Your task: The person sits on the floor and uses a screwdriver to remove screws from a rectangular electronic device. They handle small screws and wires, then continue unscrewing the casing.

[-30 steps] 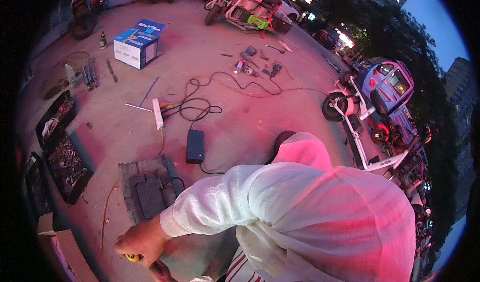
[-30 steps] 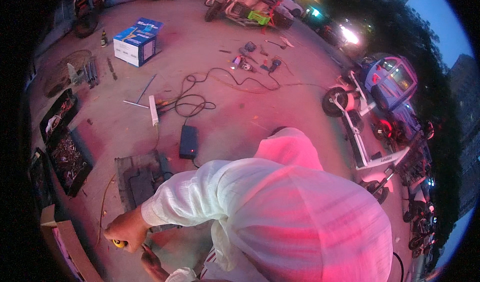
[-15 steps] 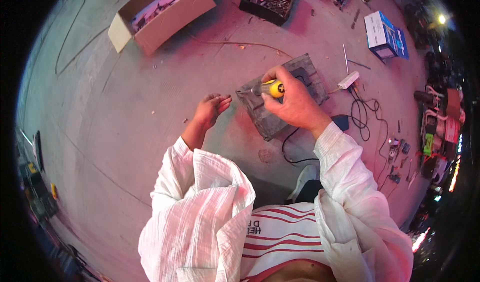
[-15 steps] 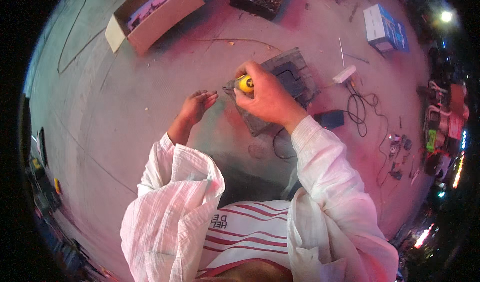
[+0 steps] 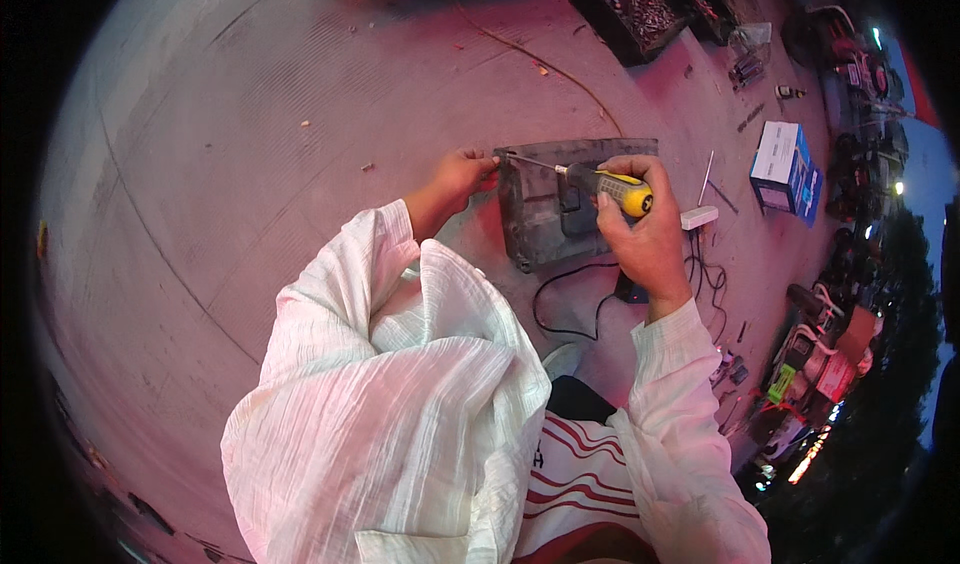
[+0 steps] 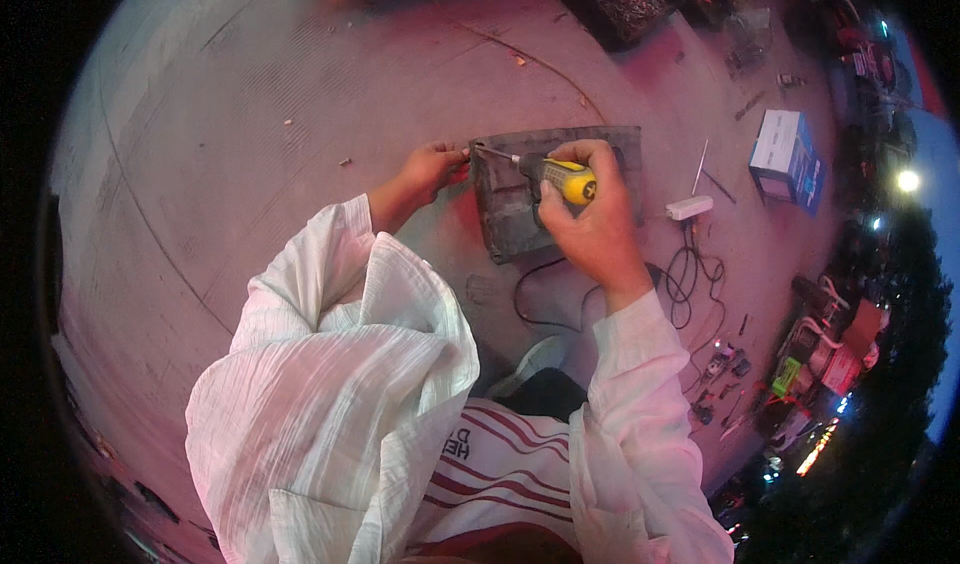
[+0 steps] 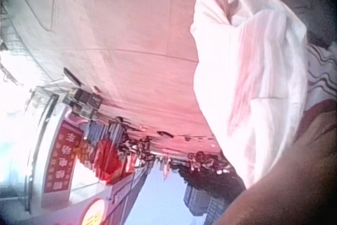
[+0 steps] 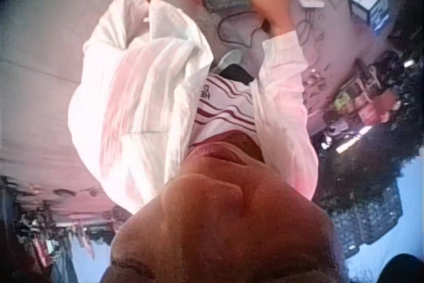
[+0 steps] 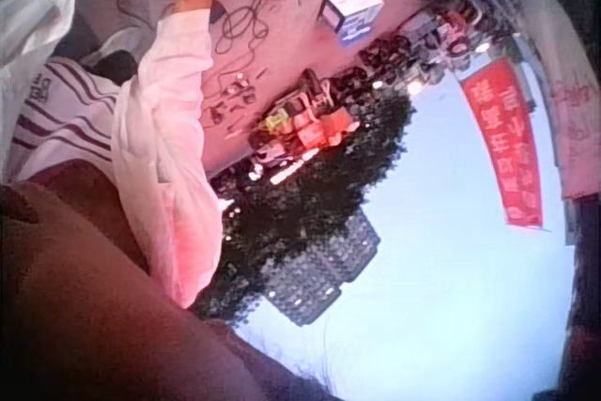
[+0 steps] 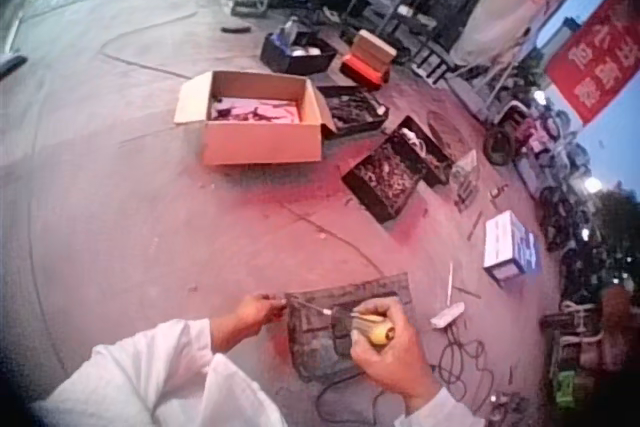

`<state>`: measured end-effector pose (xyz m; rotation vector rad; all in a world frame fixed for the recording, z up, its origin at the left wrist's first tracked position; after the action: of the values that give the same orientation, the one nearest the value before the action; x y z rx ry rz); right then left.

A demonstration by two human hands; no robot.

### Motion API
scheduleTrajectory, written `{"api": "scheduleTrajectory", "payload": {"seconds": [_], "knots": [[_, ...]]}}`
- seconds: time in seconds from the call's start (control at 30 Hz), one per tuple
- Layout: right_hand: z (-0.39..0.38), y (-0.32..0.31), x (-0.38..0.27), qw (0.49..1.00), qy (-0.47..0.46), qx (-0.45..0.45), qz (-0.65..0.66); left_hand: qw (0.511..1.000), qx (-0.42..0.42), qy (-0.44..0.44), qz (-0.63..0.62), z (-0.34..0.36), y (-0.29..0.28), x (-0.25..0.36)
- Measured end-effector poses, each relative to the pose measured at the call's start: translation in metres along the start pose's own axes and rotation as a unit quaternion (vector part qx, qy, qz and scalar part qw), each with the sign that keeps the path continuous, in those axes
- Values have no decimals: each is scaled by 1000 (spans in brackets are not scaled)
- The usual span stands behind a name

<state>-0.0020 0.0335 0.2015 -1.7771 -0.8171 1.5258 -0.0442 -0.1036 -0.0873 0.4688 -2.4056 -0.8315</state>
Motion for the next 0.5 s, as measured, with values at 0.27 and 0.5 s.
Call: {"api": "scheduleTrajectory", "payload": {"seconds": [0.27,0.5], "knots": [[2,5,0,998,32,-3,46,997,39,12,-69,10,7,-2],[3,5,-1,999,31,2,45,995,23,-15,-96,9,7,1]]}}
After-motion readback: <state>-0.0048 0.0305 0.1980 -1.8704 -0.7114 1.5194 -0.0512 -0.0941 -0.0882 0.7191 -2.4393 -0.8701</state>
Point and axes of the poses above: each hand's wrist, its own z-axis towards the middle knuckle, its own y-axis out of the palm, x = y × z, the point moved 3 cm from there along z, towards the middle knuckle, and after that the axes turned 15 degrees about -z, right-handed, at the moved point
